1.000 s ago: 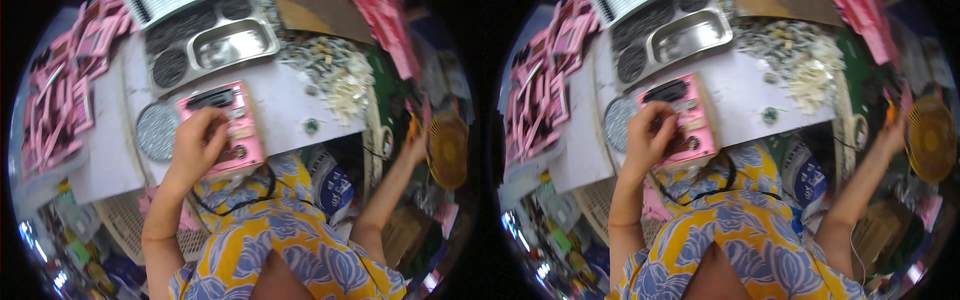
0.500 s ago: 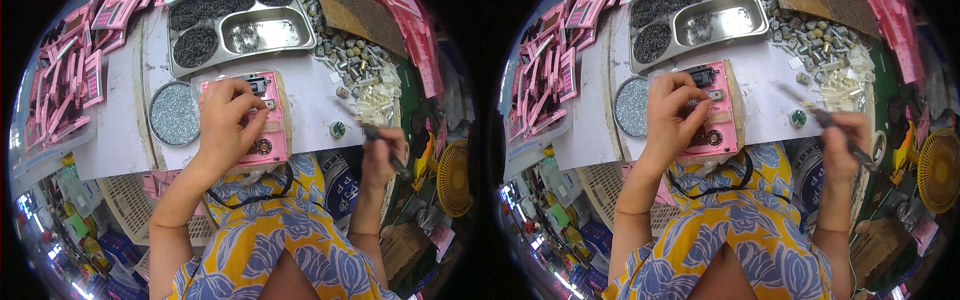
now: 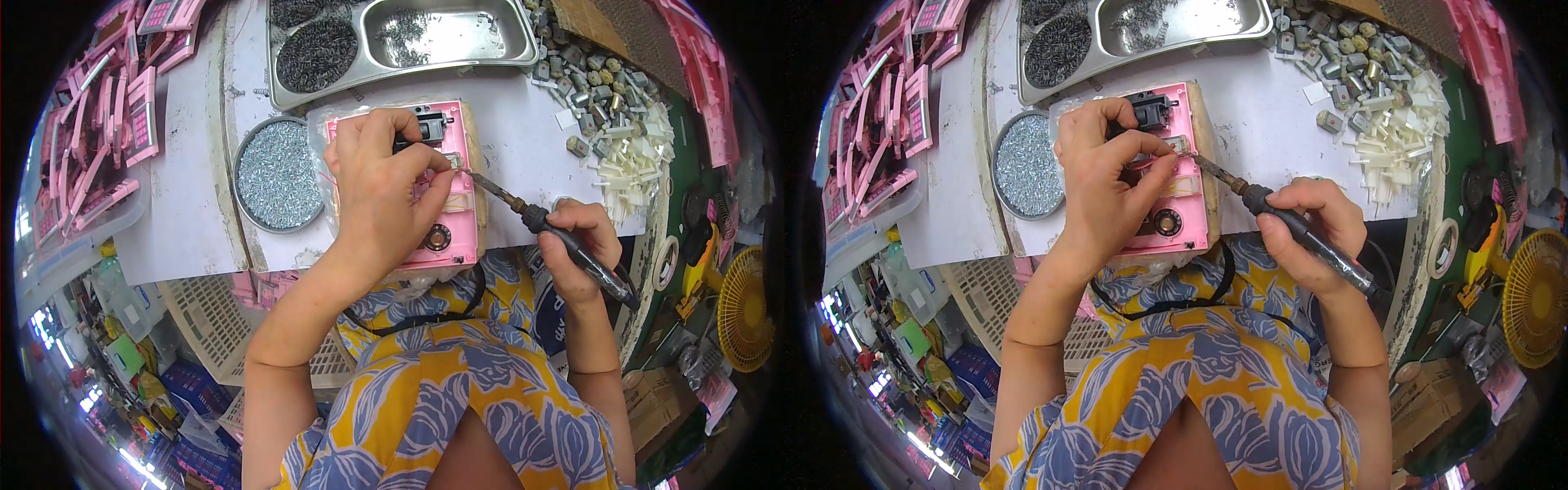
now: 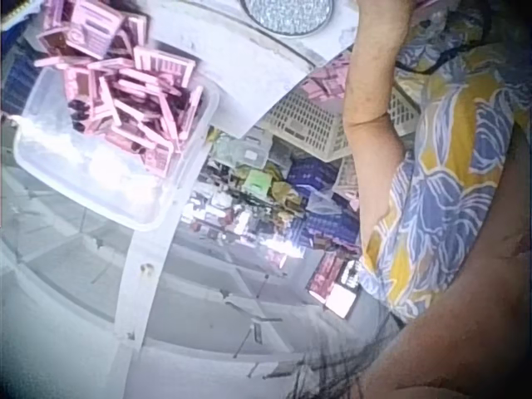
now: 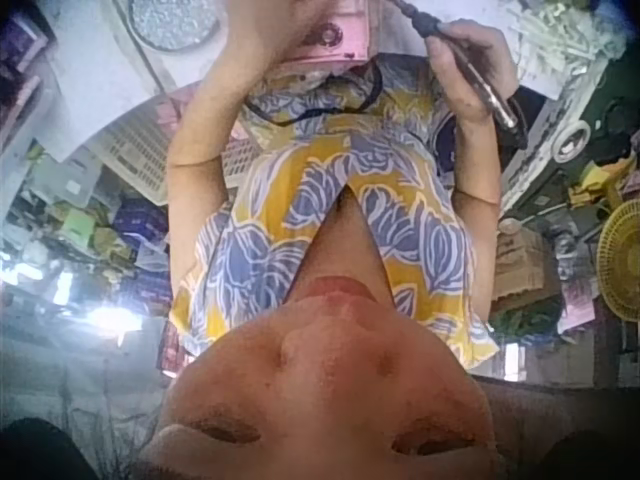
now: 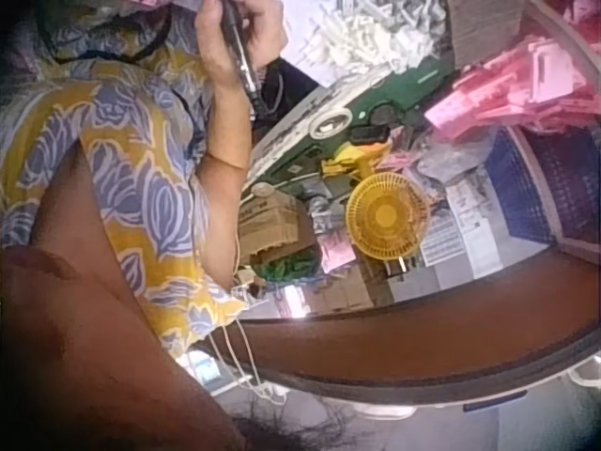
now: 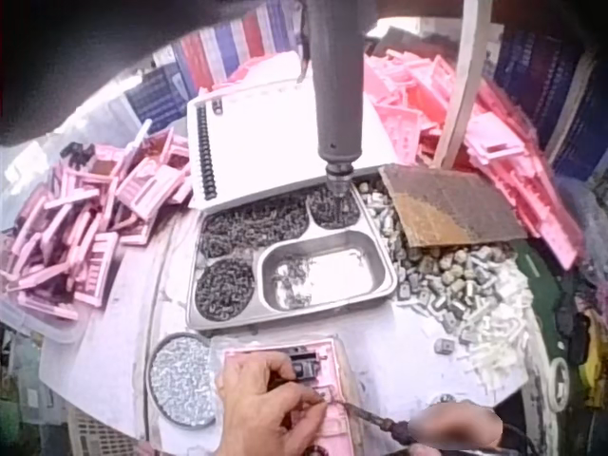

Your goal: Soldering electronic components and assembling a pink toy device at a factory workbench.

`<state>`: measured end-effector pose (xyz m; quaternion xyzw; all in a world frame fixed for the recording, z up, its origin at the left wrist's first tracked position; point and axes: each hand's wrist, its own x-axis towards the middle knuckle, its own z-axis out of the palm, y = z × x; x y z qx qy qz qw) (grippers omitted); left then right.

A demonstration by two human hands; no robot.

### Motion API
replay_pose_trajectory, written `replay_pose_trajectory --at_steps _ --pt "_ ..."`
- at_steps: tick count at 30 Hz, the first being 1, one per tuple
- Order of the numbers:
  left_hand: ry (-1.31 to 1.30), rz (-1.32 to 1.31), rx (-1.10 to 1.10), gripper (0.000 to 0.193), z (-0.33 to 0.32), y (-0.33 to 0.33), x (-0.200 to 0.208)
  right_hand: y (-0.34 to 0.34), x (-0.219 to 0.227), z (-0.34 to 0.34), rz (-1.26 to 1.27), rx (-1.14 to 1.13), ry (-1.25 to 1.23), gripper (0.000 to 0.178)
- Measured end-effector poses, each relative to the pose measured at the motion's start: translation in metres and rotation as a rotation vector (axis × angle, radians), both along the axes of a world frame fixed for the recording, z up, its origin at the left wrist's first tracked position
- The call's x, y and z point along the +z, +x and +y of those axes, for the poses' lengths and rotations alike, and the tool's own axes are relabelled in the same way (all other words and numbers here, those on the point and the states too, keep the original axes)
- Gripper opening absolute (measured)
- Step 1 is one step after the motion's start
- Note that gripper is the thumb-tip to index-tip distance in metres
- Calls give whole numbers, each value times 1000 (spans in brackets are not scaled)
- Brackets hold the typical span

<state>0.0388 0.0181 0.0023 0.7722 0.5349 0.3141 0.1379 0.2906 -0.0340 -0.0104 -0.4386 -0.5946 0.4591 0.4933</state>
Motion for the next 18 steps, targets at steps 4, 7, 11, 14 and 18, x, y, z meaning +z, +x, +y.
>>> replay_pose_trajectory --at_steps 4,7,11,14,18 --pt "3 -15 3 16 0 0 -1 -1 1 0 -8 -17 3 24" --pt "9 -18 3 16 0 0 -2 0 -1 0 -24 -11 14 23" --pt "13 -35 -7 15 0 -1 -1 0 -2 0 -19 -22 25 23" --pt "5 -44 -17 15 0 -3 -2 0 1 0 -8 -36 3 23" --pt "12 -11 -2 14 0 -2 -2 -1 1 0 -12 -42 -12 23"
